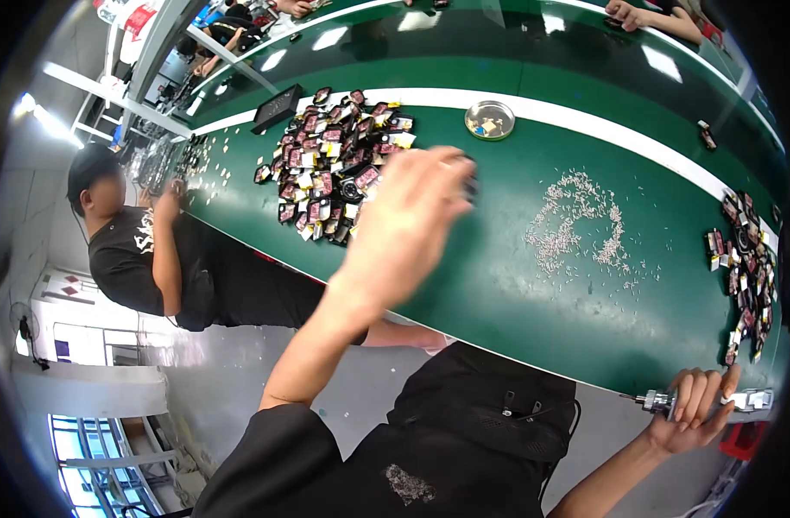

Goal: Using an electric screwdriver to assemble small electronic components on a factory assembly line.

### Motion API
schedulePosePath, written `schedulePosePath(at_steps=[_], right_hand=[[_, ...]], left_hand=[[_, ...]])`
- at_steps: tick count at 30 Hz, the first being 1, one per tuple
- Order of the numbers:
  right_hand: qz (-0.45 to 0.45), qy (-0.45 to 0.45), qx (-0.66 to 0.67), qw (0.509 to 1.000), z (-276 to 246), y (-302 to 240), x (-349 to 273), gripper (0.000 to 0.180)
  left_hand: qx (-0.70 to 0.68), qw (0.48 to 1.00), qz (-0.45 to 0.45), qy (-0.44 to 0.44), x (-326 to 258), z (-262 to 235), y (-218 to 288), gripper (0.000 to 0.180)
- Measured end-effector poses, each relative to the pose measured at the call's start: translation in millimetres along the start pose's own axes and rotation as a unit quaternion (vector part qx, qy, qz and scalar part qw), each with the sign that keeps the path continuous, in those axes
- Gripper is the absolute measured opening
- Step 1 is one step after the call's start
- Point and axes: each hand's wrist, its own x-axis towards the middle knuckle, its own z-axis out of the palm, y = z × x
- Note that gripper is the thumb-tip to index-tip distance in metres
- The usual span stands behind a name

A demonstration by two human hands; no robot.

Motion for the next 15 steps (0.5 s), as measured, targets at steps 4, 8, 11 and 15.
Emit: schedulePosePath(at_steps=[4,8,11,15], right_hand=[[0.039,0.029,0.008,0.999,-10.3,26.3,-6.7,0.016],[0.065,0.053,0.058,0.995,-11.6,44.8,-6.1,0.014],[0.065,0.075,0.057,0.993,-12.9,44.6,-5.3,0.013],[0.081,0.086,0.071,0.990,-13.2,42.5,-9.1,0.012]], left_hand=[[0.253,0.957,-0.141,0.004,-16.8,-29.0,-104.2,0.027],[0.309,0.948,-0.069,0.025,-12.6,-5.7,-103.8,0.027],[0.098,0.995,-0.027,-0.015,8.5,31.7,-55.4,0.026],[-0.004,0.997,0.031,-0.071,30.4,78.5,-18.4,0.019]])
